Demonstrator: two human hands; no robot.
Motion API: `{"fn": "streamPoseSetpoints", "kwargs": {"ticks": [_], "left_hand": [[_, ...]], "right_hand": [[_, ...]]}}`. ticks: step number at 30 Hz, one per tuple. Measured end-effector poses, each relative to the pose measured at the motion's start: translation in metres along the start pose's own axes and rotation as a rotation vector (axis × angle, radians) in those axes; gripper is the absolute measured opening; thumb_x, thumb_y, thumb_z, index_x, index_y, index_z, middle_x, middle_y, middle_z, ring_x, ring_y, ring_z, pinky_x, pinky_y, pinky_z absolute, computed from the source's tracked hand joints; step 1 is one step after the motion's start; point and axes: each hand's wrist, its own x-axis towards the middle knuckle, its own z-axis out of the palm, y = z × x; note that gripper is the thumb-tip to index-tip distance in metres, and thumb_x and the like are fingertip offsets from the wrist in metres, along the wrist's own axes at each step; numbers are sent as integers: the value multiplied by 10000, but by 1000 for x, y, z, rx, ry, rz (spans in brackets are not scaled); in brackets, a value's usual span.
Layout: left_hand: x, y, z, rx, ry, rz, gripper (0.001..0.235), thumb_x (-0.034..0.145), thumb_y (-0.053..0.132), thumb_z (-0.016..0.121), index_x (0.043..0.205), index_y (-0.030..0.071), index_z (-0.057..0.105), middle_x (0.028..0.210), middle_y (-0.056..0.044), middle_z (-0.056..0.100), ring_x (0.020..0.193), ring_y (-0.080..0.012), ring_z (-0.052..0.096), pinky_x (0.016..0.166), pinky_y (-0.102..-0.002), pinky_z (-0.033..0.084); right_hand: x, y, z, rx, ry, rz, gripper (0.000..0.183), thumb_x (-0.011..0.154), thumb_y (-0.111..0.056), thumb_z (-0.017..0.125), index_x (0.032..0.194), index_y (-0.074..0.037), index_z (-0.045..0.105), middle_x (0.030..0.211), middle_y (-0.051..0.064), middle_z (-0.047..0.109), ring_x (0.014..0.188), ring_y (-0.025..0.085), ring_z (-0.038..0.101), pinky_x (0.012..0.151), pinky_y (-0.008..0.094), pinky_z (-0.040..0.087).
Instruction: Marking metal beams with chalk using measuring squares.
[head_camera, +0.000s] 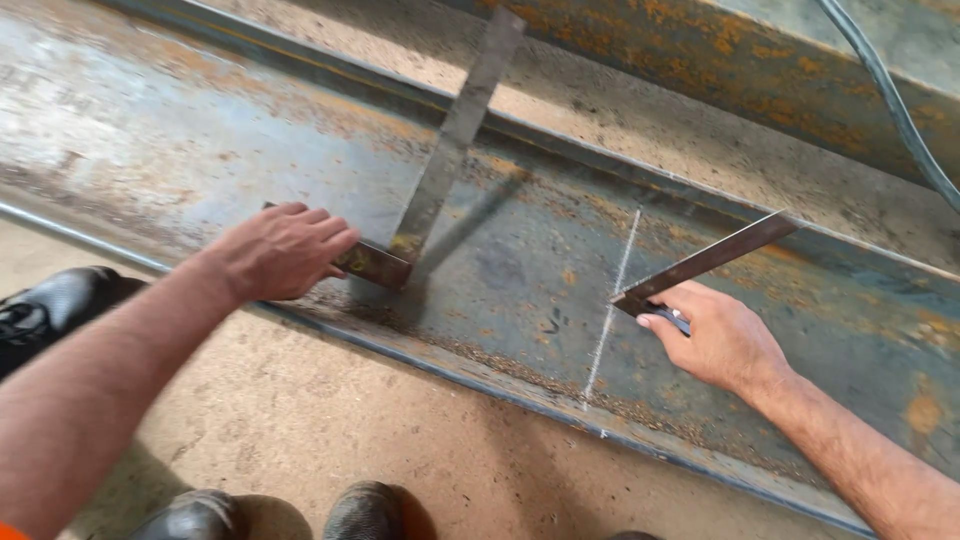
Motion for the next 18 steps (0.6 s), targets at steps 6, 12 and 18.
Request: {"fn": "streamPoseSetpoints", "kwargs": {"ticks": [6,12,18], "left_hand": [[4,-5,15,-6,-122,36,379,983,285,550,1284,56,537,1184,-70,669,1082,-190,674,1039,-340,543],[24,9,-20,-231,271,36,688,875,546,608,1363,64,546,1295,-111,677,1197,-254,650,1029,-443,515],[36,183,-178,-1903,255,144,474,1009,315,613,1379,50,482,1148,-117,664,1056,-206,659,928,-358,576]], "right_hand": [[-23,-59,-48,483,-61,354,295,844,-260,788,1109,-132,815,521,-5,412,477,90,310,467,307,265],[-42,-89,-53,760,-51,408,285,830,-203,805,1059,-35,809,514,-114,393,469,13,289,424,234,200],[-59,-131,-50,1256,-51,559,295,947,-214,732,1173,-50,827,541,-63,530,422,37,414,352,249,305]]}}
